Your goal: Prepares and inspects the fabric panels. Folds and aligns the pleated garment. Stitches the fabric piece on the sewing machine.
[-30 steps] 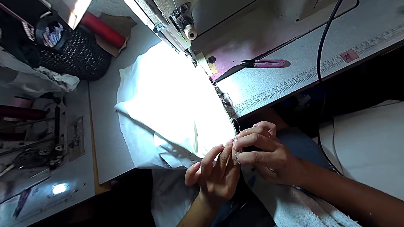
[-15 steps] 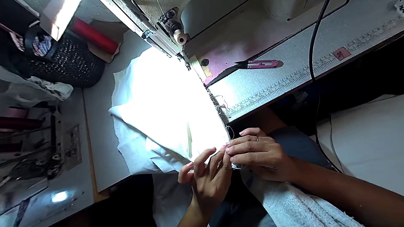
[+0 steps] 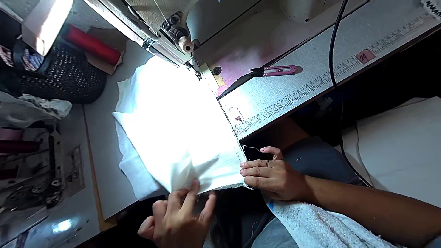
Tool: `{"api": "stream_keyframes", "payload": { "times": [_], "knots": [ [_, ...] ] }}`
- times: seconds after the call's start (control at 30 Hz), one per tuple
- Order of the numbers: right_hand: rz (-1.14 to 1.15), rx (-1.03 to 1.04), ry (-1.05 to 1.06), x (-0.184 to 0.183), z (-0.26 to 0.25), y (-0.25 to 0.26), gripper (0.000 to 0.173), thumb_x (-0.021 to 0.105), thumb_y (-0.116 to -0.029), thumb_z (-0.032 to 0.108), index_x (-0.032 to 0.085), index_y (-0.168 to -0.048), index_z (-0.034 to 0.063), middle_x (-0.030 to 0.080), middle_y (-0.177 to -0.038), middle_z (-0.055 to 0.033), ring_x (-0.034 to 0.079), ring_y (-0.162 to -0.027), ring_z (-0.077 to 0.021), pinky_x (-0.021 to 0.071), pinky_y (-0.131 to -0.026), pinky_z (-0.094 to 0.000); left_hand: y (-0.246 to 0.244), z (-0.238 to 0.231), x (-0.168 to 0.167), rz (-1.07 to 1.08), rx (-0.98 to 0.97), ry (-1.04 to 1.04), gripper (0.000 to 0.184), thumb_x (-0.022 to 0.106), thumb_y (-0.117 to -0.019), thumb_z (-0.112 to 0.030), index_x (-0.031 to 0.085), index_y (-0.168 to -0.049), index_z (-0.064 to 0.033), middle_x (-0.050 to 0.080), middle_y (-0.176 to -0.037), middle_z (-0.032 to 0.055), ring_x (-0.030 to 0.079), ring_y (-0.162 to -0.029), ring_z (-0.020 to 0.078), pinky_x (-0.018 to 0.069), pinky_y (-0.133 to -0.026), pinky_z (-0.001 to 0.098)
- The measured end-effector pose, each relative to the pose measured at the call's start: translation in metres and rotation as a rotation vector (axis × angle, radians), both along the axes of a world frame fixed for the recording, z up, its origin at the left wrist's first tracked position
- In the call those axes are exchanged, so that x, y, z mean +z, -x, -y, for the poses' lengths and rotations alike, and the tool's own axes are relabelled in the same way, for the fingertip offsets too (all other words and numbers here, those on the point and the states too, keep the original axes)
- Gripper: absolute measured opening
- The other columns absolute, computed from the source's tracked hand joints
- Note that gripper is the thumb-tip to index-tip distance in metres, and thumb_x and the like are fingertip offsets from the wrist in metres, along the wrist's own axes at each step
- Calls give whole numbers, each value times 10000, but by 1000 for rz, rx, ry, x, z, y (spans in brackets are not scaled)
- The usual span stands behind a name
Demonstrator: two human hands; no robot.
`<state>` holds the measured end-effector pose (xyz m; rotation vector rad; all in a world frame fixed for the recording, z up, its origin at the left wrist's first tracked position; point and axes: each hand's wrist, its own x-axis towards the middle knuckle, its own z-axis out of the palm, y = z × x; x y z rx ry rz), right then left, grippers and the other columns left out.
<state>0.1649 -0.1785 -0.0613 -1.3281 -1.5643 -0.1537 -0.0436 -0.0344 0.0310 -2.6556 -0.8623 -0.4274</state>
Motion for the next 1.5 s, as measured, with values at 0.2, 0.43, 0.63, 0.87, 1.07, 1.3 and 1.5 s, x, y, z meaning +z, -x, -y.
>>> {"api": "stream_keyframes", "payload": {
  "times": [0.2, 0.43, 0.63, 0.87, 1.07, 1.3, 1.5],
  "knots": [
    [12, -10, -11, 5, 1, 0, 219, 507, -1029, 109, 715, -1085, 146, 767, -1120, -12, 637, -1234, -133, 262, -1188, -473, -10, 10, 40, 60, 195, 295, 748, 535, -949, -541, 634, -1308, 107, 731, -828, 173, 628, -638, 309, 455, -613, 558],
    [7, -40, -19, 8, 2, 0, 213, 482, -1033, 131, 687, -1083, 157, 765, -1097, -2, 646, -1207, -118, 280, -1180, -458, -96, -20, 30, 64, -216, 386, 436, 469, -1055, -297, 641, -1381, -65, 609, -1421, 176, 602, -1286, 360, 510, -1005, 537],
    [89, -51, 0, 19, -4, 2, 199, 497, -1043, 92, 695, -1068, 103, 757, -1026, -35, 673, -1162, -159, 299, -1229, -410, -117, -92, -4, -109, -91, 562, 565, 265, -1044, -618, 340, -1585, -474, 278, -1692, -80, 293, -1543, 263, 211, -1162, 705],
    [128, 47, -57, 23, -12, 1, 197, 486, -1041, 39, 683, -1031, 37, 760, -976, -117, 721, -1089, -246, 418, -1167, -412, -120, -85, 1, -76, -83, 500, 540, 332, -1048, -491, 467, -1550, -344, 366, -1656, 2, 328, -1528, 285, 203, -1198, 651],
    [127, 36, -24, 18, -9, 4, 197, 484, -1046, 61, 680, -1050, 64, 763, -1041, -105, 689, -1171, -229, 355, -1206, -404, -141, -101, -8, -107, -329, 518, 597, 274, -1086, -400, 317, -1629, -156, 287, -1693, -1, 216, -1574, 199, 194, -1262, 491],
    [112, 58, -31, 19, -10, 3, 192, 488, -1048, 74, 679, -1026, 65, 764, -1022, -98, 693, -1161, -220, 372, -1196, -395, -139, -105, -14, -90, -303, 558, 636, 287, -1067, -481, 278, -1645, -216, 229, -1712, -36, 147, -1590, 191, 139, -1269, 526],
    [-25, 82, -6, 6, -4, 0, 192, 480, -1033, 79, 671, -1047, 69, 758, -1062, -71, 659, -1212, -180, 302, -1236, -406, -136, -98, -4, -36, -364, 495, 508, 417, -1059, -443, 565, -1491, -220, 494, -1575, -18, 385, -1501, 240, 350, -1177, 517]
  ]
}}
